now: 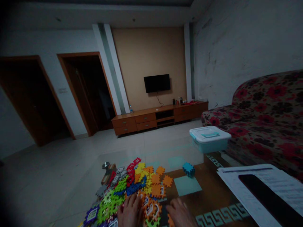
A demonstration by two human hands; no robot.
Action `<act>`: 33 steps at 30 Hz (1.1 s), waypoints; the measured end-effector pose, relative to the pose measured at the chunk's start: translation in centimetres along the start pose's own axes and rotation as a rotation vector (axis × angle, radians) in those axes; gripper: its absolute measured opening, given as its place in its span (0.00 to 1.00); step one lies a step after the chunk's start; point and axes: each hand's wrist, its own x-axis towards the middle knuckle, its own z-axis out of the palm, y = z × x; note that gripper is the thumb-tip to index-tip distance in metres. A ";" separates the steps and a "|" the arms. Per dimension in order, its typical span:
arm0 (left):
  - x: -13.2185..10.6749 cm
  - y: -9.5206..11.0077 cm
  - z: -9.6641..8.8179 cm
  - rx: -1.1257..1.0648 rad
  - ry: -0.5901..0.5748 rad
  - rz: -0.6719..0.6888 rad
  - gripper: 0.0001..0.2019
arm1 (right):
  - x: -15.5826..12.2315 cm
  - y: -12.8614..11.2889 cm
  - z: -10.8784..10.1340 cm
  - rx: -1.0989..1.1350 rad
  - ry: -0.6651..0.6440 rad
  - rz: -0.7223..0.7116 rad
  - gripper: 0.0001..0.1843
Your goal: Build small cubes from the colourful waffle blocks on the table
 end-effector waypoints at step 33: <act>3.6 7.1 -3.4 0.019 -0.228 0.274 0.21 | -2.7 -1.0 -5.7 0.102 -0.078 -0.184 0.40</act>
